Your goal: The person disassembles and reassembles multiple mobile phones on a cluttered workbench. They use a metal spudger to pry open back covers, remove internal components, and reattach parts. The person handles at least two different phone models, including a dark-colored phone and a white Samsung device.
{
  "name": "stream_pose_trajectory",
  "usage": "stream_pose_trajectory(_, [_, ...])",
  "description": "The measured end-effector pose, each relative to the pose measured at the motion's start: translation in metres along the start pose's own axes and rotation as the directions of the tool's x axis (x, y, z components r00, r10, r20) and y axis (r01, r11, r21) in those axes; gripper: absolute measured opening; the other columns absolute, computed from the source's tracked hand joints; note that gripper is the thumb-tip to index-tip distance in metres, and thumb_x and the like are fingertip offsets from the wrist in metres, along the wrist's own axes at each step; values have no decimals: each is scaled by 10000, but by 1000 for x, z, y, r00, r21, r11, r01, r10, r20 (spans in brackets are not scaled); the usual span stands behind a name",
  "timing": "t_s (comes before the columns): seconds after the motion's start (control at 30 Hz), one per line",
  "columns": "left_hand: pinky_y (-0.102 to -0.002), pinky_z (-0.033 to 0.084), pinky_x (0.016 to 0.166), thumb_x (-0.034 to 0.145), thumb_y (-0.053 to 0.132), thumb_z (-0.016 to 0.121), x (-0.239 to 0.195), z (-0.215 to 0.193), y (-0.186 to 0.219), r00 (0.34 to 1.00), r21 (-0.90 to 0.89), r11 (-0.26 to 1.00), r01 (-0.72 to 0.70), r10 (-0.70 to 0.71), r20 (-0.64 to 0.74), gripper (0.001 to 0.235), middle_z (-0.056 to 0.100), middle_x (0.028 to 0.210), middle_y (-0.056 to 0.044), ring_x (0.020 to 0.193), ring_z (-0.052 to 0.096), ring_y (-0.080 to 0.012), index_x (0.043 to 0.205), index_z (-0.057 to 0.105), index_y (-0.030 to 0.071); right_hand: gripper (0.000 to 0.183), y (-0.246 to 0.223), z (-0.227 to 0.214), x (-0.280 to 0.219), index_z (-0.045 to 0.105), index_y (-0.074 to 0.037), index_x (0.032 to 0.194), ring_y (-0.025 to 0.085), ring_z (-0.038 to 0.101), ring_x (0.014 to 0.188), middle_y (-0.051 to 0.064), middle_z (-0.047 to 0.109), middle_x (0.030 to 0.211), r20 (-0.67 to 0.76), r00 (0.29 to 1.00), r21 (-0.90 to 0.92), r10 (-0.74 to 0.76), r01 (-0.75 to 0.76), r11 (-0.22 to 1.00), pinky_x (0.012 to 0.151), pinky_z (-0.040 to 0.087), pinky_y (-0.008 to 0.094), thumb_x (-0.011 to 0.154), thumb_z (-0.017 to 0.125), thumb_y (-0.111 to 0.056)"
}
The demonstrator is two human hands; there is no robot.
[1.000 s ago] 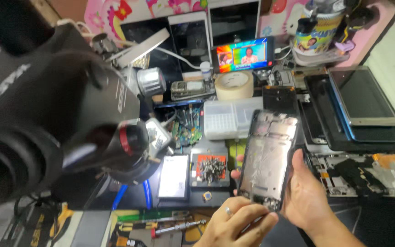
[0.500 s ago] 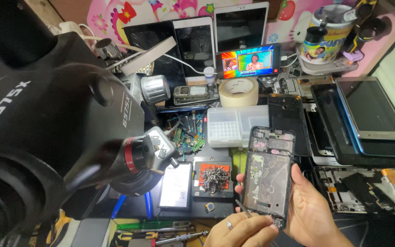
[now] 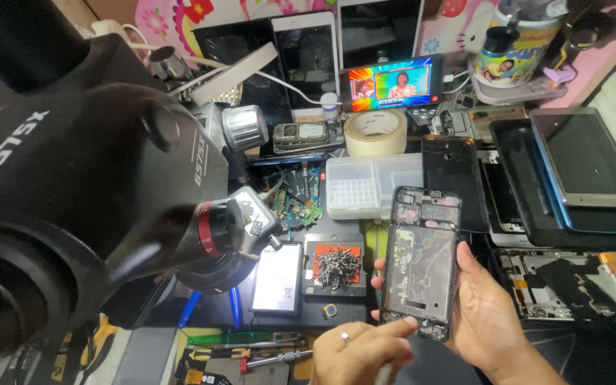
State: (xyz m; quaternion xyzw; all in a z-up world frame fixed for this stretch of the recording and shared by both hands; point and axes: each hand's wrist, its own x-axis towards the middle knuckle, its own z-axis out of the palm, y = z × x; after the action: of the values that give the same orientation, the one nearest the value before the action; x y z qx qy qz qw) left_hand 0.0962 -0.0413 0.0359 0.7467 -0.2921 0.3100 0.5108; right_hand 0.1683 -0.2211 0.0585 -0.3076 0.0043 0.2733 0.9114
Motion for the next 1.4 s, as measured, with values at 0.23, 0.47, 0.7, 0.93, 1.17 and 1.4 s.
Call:
stream_pose_trajectory(0.23, [-342, 640, 772, 917, 35, 861, 1, -3, -8, 996, -10, 996, -86, 86, 18, 354, 769, 1097, -159, 823, 776, -268, 1132, 580, 30, 797, 0, 4, -1, 456, 14, 1429, 427, 640, 1198, 272, 620, 1299, -54, 999, -29, -2, 1, 1000, 914, 537, 614, 1002, 223, -617])
stream_pose_trajectory(0.47, [-362, 654, 806, 871, 87, 896, 2, 0, -5, 997, 38, 996, -75, 75, -9, 347, 778, 1052, -128, 830, 768, -251, 1072, 615, 58, 810, -1, 8, -1, 462, -2, 1431, 409, 652, 1156, 269, 632, 1315, -114, 993, -73, 0, -9, 997, 900, 548, 585, 985, 212, -630])
stream_pose_trajectory(0.7, [-317, 649, 708, 813, 109, 959, 2, 5, -14, 988, 28, 989, -147, 148, -33, 348, 781, 927, -107, 781, 783, -233, 984, 660, 58, 824, 4, -1, -1, 421, 24, 1444, 438, 622, 1223, 285, 589, 1378, 98, 995, 49, -27, 23, 999, 967, 534, 670, 1011, 223, -649])
stream_pose_trajectory(0.93, [-290, 636, 698, 871, 173, 941, -4, 5, -17, 984, 73, 982, -174, 171, 48, 336, 774, 915, -77, 801, 785, -202, 1005, 654, 58, 858, 5, -4, -2, 445, -29, 1483, 419, 628, 1221, 252, 603, 1381, 51, 998, 31, 28, -30, 999, 978, 538, 668, 966, 216, -674])
stream_pose_trajectory(1.17, [-281, 631, 710, 909, 180, 866, -3, -3, -20, 956, 156, 953, -259, 230, 185, 256, 762, 907, -42, 813, 764, -176, 1043, 674, 77, 861, 5, -1, -4, 446, -33, 1484, 399, 626, 1227, 230, 604, 1371, 44, 999, 55, 32, -34, 998, 992, 535, 649, 962, 210, -677])
stream_pose_trajectory(1.4, [-268, 632, 714, 987, 247, 830, -3, -2, -16, 956, 195, 952, -237, 194, 220, 206, 755, 886, 0, 799, 755, -140, 996, 680, 106, 852, 4, 3, -5, 467, -61, 1476, 405, 648, 1189, 228, 627, 1328, -55, 997, 14, 56, -55, 998, 954, 555, 624, 939, 210, -671])
